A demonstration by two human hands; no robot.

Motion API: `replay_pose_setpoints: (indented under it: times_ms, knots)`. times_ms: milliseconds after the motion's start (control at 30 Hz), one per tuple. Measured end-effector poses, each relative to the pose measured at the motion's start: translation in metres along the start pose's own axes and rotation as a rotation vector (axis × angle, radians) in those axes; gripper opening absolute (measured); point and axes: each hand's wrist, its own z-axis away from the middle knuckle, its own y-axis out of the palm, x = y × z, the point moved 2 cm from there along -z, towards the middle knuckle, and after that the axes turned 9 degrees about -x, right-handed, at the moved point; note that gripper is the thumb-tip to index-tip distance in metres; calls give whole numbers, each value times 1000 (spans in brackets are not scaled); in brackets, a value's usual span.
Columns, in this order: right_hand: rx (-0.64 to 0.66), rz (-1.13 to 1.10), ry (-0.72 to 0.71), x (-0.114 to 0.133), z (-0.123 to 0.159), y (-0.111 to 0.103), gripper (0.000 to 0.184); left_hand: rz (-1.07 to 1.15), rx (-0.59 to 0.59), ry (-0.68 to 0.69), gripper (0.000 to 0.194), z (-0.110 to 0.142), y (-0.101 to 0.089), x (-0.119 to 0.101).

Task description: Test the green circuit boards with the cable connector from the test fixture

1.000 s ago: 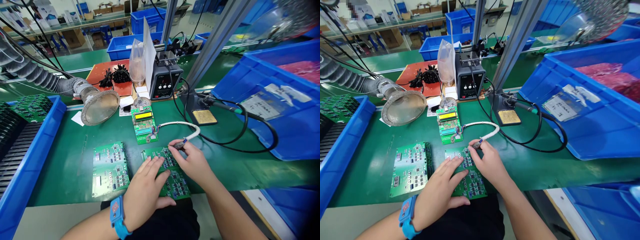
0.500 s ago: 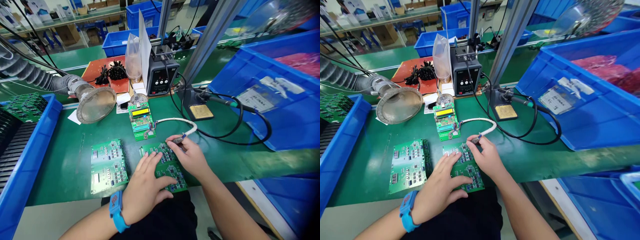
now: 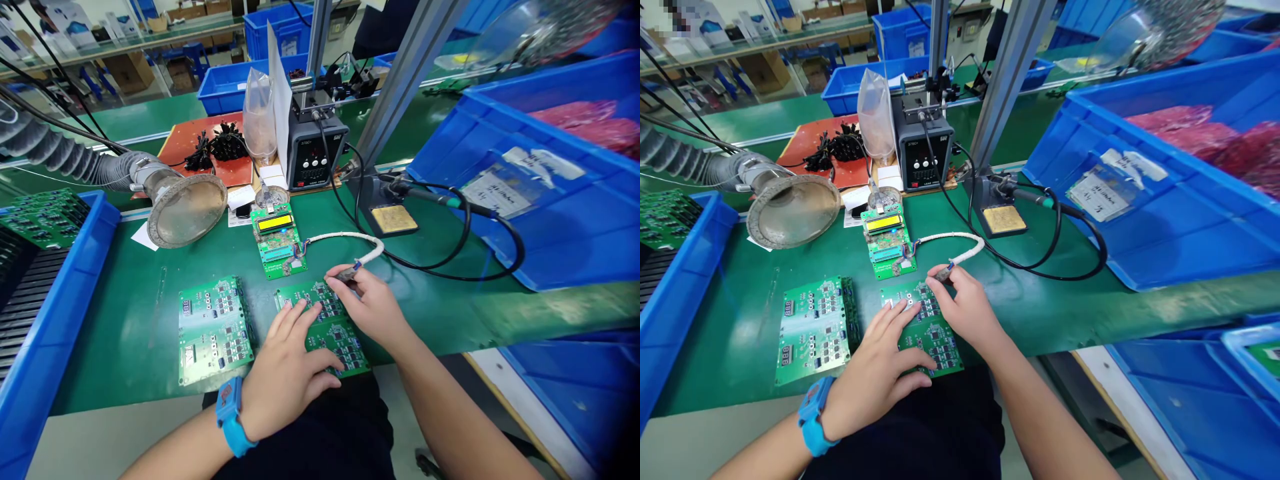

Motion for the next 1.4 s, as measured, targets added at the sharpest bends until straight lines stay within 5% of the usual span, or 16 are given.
replay_pose_setpoints:
  times_ms: [267, 1400]
  knots:
    - [-1, 2, 7, 0, 0, 0, 17, -39, -95, 20, 43, 0, 1, 3]
    - [-8, 8, -6, -1, 0, 0, 18, -138, 8, 42, 49, -7, -2, -1]
